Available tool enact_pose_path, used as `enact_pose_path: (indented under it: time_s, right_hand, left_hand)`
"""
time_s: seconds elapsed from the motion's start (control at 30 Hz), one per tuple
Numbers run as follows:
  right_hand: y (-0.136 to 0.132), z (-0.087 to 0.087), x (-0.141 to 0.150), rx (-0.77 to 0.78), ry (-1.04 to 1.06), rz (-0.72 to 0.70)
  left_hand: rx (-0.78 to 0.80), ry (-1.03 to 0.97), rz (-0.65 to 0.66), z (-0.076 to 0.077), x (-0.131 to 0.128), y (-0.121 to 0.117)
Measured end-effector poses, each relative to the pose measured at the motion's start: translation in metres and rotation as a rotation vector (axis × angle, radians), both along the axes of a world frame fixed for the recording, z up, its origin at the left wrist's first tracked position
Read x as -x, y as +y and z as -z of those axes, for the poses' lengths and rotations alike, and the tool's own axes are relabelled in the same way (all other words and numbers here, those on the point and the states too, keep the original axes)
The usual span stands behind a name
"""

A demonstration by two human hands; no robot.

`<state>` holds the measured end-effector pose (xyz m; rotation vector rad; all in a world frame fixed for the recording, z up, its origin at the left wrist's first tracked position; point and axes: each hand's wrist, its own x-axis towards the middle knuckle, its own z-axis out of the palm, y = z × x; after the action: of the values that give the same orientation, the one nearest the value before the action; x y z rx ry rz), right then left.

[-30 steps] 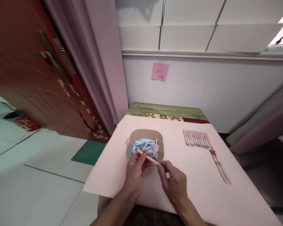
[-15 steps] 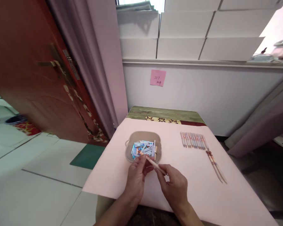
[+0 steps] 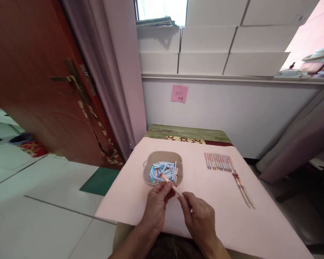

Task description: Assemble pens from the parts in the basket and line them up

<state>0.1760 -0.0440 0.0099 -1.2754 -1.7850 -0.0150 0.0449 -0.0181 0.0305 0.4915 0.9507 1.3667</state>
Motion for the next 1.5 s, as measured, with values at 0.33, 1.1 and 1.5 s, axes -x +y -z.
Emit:
enact_pose_path:
  time_s: [0.33,1.1,1.5]
  right_hand:
    - [0.016,0.008,0.012,0.609,0.419,-0.272]
    - [0.07,0.004,0.021,0.796,0.609,-0.309]
    - [0.069,0.004,0.007,0.819,0.683,-0.361]
  left_hand:
    - [0.071,0.053,-0.018,0.013,0.013,0.013]
    - [0.146,0.326,0.046,0.007,0.026,0.061]
    - [0.047,0.426,0.164,0.009,0.012,0.064]
